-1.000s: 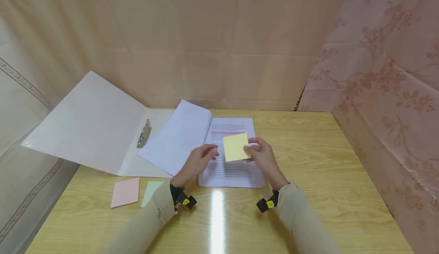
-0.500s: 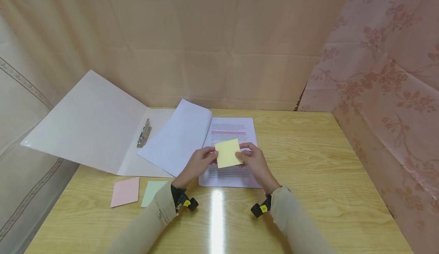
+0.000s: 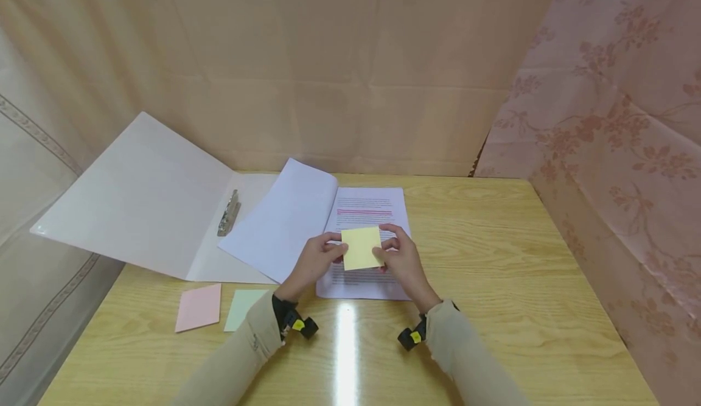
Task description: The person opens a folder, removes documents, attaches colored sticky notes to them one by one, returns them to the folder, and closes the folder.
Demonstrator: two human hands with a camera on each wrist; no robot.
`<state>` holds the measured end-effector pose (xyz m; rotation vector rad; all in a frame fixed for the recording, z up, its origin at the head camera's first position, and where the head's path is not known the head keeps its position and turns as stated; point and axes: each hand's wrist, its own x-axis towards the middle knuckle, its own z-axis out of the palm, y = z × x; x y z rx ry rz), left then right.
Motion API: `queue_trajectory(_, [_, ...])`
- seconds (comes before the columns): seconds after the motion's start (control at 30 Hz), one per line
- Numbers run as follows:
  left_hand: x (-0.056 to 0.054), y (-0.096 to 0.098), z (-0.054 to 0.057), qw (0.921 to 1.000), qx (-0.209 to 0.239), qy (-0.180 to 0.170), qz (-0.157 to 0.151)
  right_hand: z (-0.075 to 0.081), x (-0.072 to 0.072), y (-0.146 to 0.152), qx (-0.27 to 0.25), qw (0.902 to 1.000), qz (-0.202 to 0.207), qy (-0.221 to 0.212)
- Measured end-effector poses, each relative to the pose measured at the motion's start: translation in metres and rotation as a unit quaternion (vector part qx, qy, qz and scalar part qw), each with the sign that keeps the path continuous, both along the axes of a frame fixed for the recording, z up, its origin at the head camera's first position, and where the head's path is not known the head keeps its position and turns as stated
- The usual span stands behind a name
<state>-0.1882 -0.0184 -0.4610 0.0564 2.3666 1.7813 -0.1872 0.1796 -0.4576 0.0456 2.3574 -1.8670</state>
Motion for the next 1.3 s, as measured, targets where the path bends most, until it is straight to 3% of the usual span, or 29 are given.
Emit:
queue_trajectory(0.23, [0.000,0.001,0.000,0.9990,0.014,-0.035,0.025,-0.002,0.002,-0.004,0.023,0.9994,0.000,0.027])
queue_trajectory(0.53, [0.001,0.003,-0.001,0.9967,0.054,-0.056,0.024,-0.002,0.008,-0.010,0.060,0.9961,0.026,0.059])
queue_trajectory(0.67, [0.002,0.004,-0.001,0.9963,0.054,-0.063,0.021,-0.005,0.010,-0.011,0.122,0.9834,0.051,0.124])
queue_trajectory(0.83, [0.003,0.003,-0.002,0.9965,0.052,-0.063,0.016,-0.008,0.012,-0.011,0.191,0.9568,0.095,0.197])
queue_trajectory(1.0, [0.003,0.002,-0.006,0.9973,0.046,-0.056,0.012,-0.012,0.012,-0.012,0.252,0.9336,0.109,0.230])
queue_trajectory(1.3, [0.003,0.002,-0.009,0.9969,0.051,-0.059,0.009,-0.014,0.015,-0.015,0.270,0.9273,0.138,0.219])
